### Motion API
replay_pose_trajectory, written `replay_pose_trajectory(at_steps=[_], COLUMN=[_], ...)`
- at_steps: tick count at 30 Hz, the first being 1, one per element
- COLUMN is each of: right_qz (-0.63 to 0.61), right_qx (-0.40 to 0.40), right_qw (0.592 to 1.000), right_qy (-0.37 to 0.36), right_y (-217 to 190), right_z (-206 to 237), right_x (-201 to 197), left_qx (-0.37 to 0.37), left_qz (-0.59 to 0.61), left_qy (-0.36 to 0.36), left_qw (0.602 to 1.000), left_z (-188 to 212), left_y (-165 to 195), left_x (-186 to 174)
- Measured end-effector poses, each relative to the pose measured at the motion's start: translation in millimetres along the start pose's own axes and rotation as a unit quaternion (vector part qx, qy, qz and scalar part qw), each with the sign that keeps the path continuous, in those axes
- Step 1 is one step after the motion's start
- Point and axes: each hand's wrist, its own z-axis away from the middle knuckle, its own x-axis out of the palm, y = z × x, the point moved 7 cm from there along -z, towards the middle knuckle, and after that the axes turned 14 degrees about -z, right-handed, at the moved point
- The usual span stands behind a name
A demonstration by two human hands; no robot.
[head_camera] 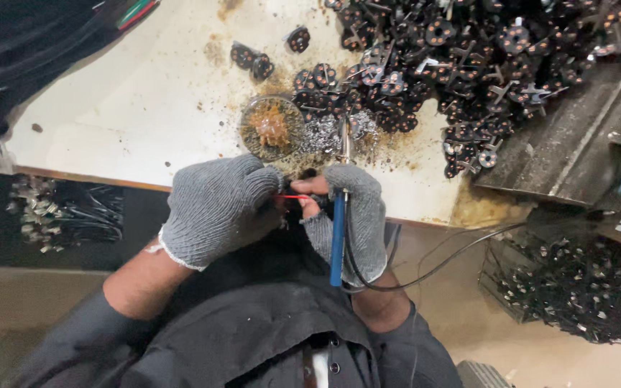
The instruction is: The person solders wires onto the terminals of black electrical connectors at a workbench. They hold a connector in one hand, dip the wire end into flux, and use a soldering iron to attach red and green wires, placing finished connectors aside and picking up new ones.
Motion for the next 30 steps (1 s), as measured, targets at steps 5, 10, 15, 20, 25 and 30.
replay_pose_trajectory(at_steps=[5,10,15,20,25,30], right_qz=[-0.160,-0.218,-0.011,-0.105,-0.243,-0.215], right_qx=[0.047,-0.007,-0.007,-0.029,0.033,0.021], right_qw=[0.981,0.970,1.000,0.993,0.966,0.971], right_qy=[0.097,0.109,0.009,0.048,0.087,0.102], right_y=[0.6,-11.0,-7.0,2.3,22.1,26.0], right_z=[2.4,-2.7,-3.7,6.3,18.9,24.7], right_x=[-7.7,-2.4,4.3,2.2,5.4,3.2], left_qx=[0.010,0.015,0.005,0.013,0.009,0.034], left_qz=[-0.017,-0.011,-0.015,-0.010,0.000,0.035], left_qy=[0.002,0.009,-0.009,0.005,-0.003,-0.022], left_qw=[1.000,1.000,1.000,1.000,1.000,0.999], left_z=[0.6,3.2,0.8,2.8,-0.1,-2.7], left_y=[2.9,0.4,-1.4,-1.4,0.9,6.6], left_x=[-0.9,-2.5,1.1,-1.1,-2.8,-23.8])
